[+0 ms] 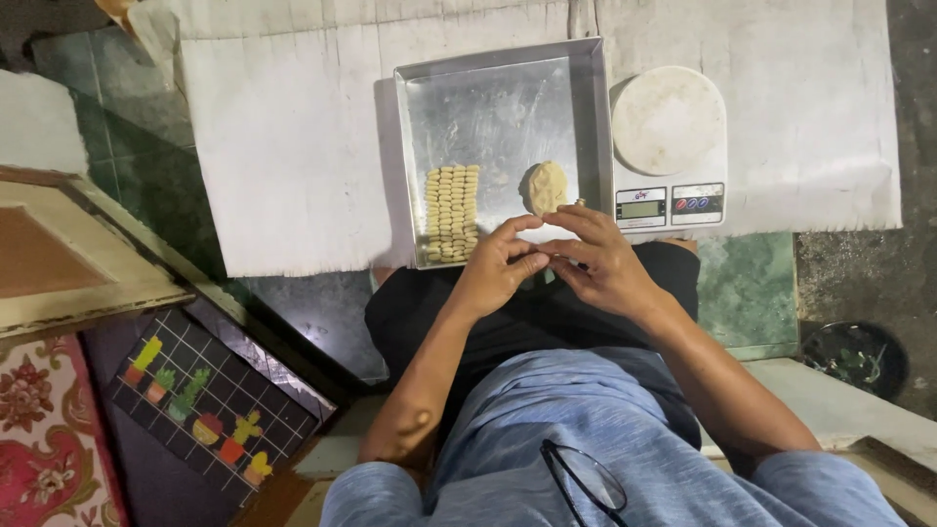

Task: Shaping small pieces of dough into balls and arranging them in a metal tray.

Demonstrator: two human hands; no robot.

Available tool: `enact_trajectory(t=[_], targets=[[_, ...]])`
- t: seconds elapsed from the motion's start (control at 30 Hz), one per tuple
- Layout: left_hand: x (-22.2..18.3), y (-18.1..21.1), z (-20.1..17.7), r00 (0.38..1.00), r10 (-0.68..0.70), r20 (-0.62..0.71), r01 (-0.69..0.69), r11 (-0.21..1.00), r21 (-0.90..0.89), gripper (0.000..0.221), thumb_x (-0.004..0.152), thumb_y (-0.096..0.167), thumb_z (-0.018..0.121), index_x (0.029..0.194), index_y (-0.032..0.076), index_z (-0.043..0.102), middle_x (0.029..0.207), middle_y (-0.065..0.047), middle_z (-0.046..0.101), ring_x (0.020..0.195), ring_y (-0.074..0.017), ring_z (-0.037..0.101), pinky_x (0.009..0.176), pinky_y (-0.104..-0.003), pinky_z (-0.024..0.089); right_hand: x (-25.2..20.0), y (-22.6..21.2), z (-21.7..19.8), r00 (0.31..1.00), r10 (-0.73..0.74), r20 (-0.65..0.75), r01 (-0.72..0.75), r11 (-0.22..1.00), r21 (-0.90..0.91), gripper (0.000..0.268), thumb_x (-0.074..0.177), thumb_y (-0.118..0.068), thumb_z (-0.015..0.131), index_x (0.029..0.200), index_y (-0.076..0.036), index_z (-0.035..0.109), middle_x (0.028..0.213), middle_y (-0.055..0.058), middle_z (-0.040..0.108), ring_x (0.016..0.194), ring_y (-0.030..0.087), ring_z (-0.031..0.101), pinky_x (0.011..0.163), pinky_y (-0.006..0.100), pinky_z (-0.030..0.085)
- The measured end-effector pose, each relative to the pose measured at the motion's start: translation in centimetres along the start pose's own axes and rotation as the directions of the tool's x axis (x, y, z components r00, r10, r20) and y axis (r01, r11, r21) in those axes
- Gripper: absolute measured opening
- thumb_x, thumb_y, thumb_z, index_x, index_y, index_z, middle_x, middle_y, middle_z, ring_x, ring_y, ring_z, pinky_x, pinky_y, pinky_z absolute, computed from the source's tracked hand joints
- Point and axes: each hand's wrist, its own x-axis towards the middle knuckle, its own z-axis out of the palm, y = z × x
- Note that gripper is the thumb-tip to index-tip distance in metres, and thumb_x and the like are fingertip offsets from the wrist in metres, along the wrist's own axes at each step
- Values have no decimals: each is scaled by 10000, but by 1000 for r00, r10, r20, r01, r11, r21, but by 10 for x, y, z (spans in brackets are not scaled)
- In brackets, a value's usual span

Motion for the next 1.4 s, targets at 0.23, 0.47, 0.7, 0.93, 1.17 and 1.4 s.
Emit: enact_trajectory(t=[0.23, 0.47, 0.7, 0.93, 1.17, 1.4], targets=[[-2, -11, 1, 997, -8, -75, 20, 986, 163, 408, 947, 179, 774, 1315, 109, 614, 924, -91, 774, 840, -136, 702, 800, -297, 591, -15, 14, 12, 999, 31, -19, -31, 999, -39, 178, 841, -40, 805, 1004, -108, 782, 1212, 108, 729, 1159, 387, 668, 918, 475, 533], [-6, -7, 2, 998, -32, -61, 52, 932, 360, 425, 980, 119, 669, 1390, 192, 585, 968, -87, 786, 905, -226, 742, 828, -388, 603, -22, 15, 15, 998, -8, 59, 16, 991, -135, 196, 846, -44, 776, 1030, -113, 776, 1083, 92, 722, 1046, 335, 685, 853, 447, 523], [-10, -5, -7, 987, -20, -162, 67, 954, 292, 403, 1009, 155, 635, 1407, 126, 578, 1021, -167, 775, 931, -262, 750, 882, -408, 605, -25, 17, 18, 956, 292, 26, -293, 954, 63, 79, 950, -78, 708, 1014, -72, 753, 888, 112, 718, 862, 347, 714, 738, 434, 535], [-20, -6, -39, 955, 111, -274, -65, 983, 172, 363, 1023, 90, 616, 1378, 33, 567, 1035, -235, 754, 889, -275, 734, 877, -422, 607, -24, 10, 8, 832, 553, 54, -551, 809, 205, 138, 1021, -139, 670, 1046, -23, 740, 858, 159, 723, 858, 327, 732, 768, 419, 543], [-31, -7, -65, 883, 204, -422, -127, 971, 203, 300, 1034, 146, 650, 1317, 57, 608, 1018, -155, 766, 899, -205, 741, 843, -343, 612, -12, 7, 26, 778, 619, 105, -625, 746, 229, 167, 943, -148, 784, 1022, -6, 743, 880, 172, 734, 886, 282, 738, 812, 399, 561], [-38, -15, -70, 863, 204, -463, -132, 974, 184, 295, 1037, 181, 658, 1305, 66, 619, 1018, -140, 770, 917, -201, 742, 849, -349, 607, -10, 24, 56, 755, 635, 165, -656, 735, 174, 161, 1029, -179, 691, 1057, -30, 748, 836, 157, 711, 807, 246, 704, 741, 388, 548]])
